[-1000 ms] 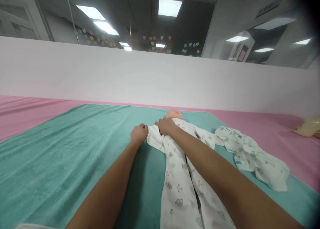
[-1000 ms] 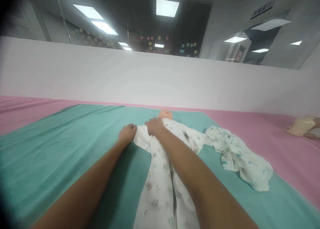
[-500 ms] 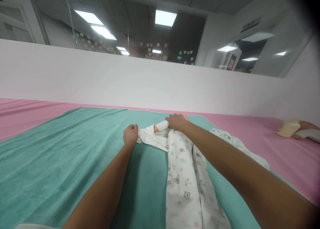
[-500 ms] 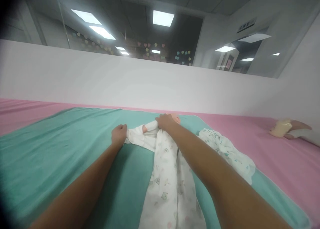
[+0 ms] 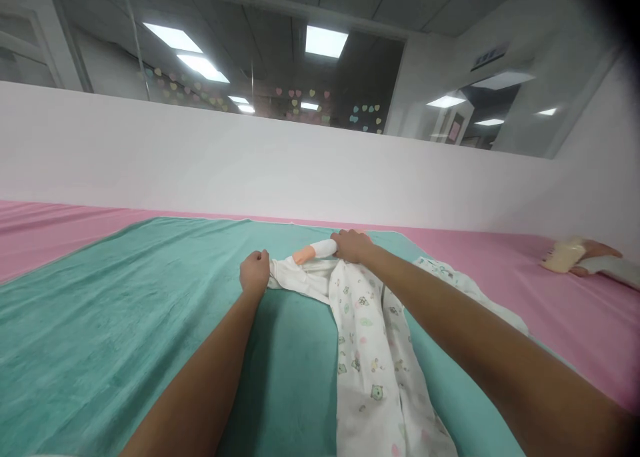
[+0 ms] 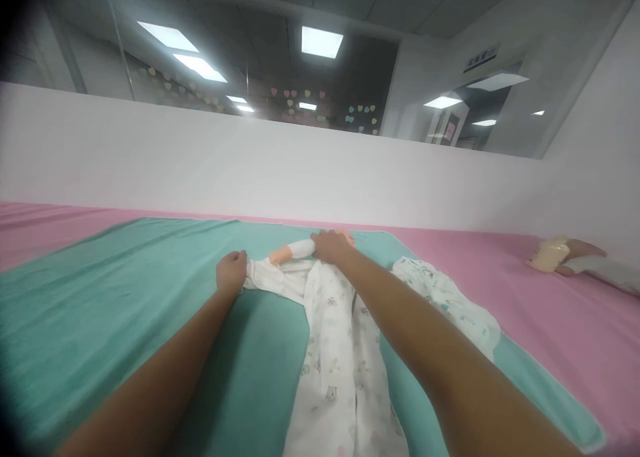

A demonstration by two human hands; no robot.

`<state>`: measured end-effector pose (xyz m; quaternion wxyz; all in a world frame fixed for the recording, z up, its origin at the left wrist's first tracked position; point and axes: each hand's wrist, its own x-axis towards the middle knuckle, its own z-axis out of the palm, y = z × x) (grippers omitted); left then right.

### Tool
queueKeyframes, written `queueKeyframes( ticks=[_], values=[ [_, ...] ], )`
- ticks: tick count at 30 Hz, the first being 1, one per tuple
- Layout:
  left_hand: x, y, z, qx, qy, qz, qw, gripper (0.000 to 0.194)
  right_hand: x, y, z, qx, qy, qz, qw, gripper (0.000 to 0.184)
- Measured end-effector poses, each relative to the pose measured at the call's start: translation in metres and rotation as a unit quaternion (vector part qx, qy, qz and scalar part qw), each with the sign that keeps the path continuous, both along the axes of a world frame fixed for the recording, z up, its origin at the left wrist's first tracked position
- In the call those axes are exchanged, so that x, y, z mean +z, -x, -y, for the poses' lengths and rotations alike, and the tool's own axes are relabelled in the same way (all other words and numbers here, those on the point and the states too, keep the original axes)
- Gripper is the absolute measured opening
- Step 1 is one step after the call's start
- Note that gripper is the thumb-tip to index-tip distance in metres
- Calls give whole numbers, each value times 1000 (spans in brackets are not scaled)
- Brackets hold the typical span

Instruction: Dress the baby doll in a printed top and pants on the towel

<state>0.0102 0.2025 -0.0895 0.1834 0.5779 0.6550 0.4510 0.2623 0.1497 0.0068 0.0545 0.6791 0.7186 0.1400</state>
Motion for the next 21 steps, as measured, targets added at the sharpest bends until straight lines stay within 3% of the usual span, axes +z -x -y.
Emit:
queueKeyframes(
  ticks=[7, 13, 18, 21],
  values=[
    [-4, 1, -7, -11, -19, 11, 1000, 37, -45, 62, 3, 74, -8, 5, 997, 38],
    [-3, 2, -7, -20, -26, 34, 999, 34, -70, 100, 30, 150, -43, -12, 988, 31],
    [-3, 2, -7, -23, -29, 43, 998, 33, -59, 82, 62, 228, -60, -121, 964, 26],
    [-3, 2, -7, -24, -31, 41, 998, 33, -46, 43, 71, 194, -97, -176, 960, 32]
  ],
)
